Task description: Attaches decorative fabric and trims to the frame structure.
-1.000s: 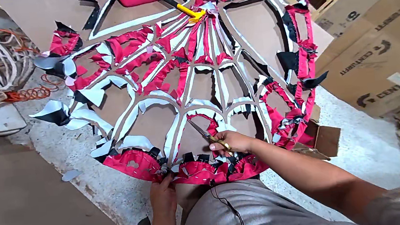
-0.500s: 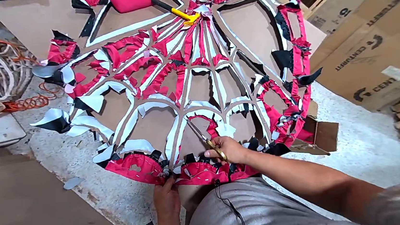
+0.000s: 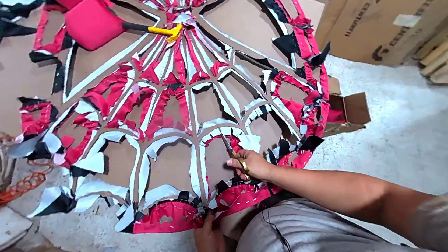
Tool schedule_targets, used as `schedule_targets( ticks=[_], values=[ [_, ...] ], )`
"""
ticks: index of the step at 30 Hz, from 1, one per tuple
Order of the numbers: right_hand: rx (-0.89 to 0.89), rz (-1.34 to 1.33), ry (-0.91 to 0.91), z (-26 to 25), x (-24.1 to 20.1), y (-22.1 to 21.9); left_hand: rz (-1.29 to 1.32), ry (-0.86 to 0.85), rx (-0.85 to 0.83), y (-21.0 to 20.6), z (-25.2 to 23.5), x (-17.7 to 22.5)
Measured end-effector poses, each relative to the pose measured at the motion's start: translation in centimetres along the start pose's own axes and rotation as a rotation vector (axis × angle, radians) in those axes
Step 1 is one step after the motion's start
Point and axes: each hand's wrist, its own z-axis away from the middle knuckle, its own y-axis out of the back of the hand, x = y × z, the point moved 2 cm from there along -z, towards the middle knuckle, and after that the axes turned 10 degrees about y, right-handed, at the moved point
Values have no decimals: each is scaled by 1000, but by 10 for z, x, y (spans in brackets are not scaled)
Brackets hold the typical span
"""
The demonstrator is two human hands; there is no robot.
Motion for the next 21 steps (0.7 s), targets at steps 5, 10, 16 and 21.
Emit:
schedule_targets(
  ticks=[5,10,16,21],
  values=[
    [77,90,1,38,6,-31,-297,271,-174,24,0,27],
    [137,-104,81,92,11,-36,-1045,347,-547,41,18,64],
    [183,-302,36,169,26,-28,-1367,-30,-731,-29,10,98],
    [244,-386,-44,218,50,-29,-1615,-258,-641,-140,-28,70]
  ],
)
